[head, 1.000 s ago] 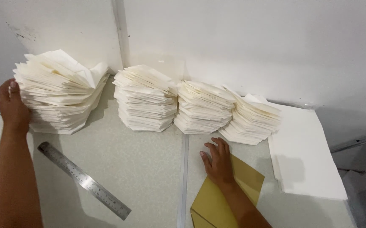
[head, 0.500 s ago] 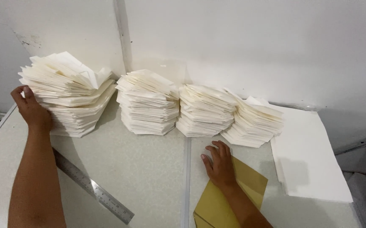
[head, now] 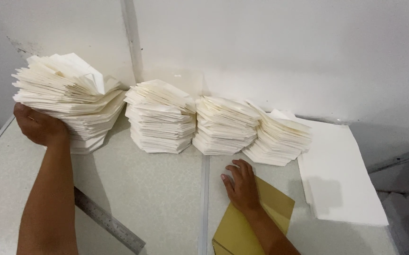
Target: A person organizes stacks of paper and then folds a sheet of paper around a cardboard template to create an envelope.
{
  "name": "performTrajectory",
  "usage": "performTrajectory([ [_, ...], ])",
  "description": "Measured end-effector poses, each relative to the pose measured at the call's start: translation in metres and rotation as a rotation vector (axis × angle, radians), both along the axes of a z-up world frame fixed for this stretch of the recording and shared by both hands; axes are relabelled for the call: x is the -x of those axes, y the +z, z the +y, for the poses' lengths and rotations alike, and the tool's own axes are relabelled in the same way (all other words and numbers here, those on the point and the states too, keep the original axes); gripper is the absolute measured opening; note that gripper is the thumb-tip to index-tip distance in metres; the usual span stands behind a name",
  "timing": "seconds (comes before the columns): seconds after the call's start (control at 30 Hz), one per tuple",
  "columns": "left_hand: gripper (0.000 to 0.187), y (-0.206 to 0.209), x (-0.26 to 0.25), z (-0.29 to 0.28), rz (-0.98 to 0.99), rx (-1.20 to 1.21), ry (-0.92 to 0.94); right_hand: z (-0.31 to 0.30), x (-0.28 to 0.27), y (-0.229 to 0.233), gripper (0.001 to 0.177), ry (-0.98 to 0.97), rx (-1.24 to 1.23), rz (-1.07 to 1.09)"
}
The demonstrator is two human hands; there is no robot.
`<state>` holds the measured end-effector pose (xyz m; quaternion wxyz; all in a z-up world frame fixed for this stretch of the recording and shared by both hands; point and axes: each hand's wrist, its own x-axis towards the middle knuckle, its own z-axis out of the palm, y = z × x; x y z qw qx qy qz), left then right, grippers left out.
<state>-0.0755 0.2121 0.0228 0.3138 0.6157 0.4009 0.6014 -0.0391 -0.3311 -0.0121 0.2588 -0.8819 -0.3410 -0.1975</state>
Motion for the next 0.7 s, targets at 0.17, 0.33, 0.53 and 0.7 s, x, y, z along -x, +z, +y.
performTrajectory([
  [0.17,0.066,-0.024,-0.01,0.005,0.183,-0.014,0.193,-0.004,-0.001,-0.004,0.029,-0.017,-0.017,0.036],
  [0.33,0.071,-0.039,-0.008,-0.007,0.399,0.42,0.121,-0.007,-0.003,-0.007,0.031,-0.03,-0.009,0.094],
  [0.53,0.07,-0.058,-0.02,-0.015,-0.015,0.069,0.143,-0.009,-0.005,-0.01,0.031,-0.03,-0.004,0.084],
  [0.7,0.061,-0.056,-0.042,-0.003,-0.322,0.024,0.124,-0.009,-0.007,-0.014,0.031,-0.024,-0.033,0.135],
])
